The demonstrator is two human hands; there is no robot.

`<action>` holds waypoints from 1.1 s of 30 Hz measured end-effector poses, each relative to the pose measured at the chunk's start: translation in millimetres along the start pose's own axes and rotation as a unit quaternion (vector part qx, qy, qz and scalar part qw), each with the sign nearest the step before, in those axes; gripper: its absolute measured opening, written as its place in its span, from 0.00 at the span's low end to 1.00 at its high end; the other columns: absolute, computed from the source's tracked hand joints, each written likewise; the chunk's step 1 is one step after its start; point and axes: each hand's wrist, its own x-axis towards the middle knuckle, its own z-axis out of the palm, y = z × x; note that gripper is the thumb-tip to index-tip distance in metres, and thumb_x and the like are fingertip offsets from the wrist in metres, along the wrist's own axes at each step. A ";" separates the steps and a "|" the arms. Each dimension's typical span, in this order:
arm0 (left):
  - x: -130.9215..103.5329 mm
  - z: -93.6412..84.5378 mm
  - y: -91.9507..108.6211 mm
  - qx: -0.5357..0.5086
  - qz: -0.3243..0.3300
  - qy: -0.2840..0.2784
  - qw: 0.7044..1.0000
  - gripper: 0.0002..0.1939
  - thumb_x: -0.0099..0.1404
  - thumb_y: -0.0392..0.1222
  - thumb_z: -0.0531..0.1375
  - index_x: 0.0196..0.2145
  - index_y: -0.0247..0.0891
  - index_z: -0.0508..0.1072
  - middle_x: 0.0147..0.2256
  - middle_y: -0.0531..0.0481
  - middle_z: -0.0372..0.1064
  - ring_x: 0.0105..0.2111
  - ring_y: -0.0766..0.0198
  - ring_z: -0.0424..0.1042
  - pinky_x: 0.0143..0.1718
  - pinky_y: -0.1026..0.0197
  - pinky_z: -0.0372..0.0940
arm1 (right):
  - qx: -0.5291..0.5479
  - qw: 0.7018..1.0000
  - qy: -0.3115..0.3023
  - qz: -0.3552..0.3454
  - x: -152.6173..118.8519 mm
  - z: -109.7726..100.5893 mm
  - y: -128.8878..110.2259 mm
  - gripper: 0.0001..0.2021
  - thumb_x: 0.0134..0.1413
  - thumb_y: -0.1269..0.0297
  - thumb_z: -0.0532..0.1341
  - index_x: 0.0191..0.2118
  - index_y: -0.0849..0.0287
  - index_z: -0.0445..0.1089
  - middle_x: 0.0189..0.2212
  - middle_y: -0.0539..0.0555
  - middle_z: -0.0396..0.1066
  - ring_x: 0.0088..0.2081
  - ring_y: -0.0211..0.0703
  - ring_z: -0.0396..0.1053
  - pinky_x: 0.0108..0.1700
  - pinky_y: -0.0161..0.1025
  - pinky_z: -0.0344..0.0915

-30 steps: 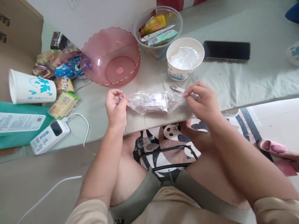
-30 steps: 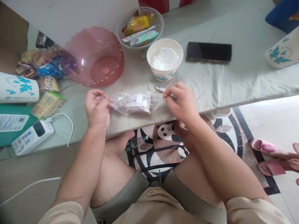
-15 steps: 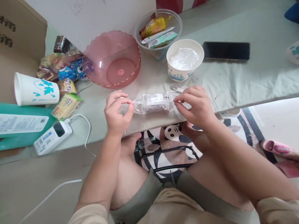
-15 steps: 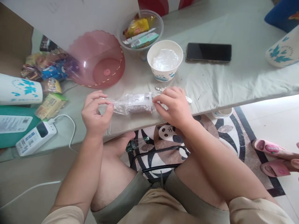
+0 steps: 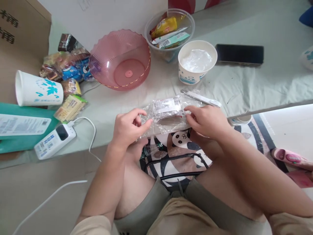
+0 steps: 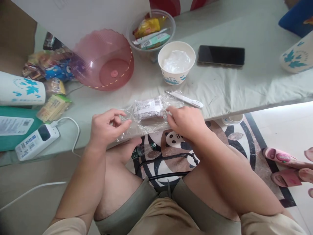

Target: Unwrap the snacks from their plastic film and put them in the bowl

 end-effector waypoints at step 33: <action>32.8 -7.6 -5.0 -0.497 -0.309 -0.152 0.796 0.18 0.44 0.33 0.63 0.32 0.43 0.61 0.31 0.48 0.76 0.14 0.76 0.49 0.15 0.66 0.40 | 0.193 0.971 0.115 -0.076 26.0 18.1 -41.0 0.27 0.56 0.66 0.64 0.62 0.53 0.67 0.59 0.61 0.73 0.58 0.58 0.73 0.54 0.53 0.73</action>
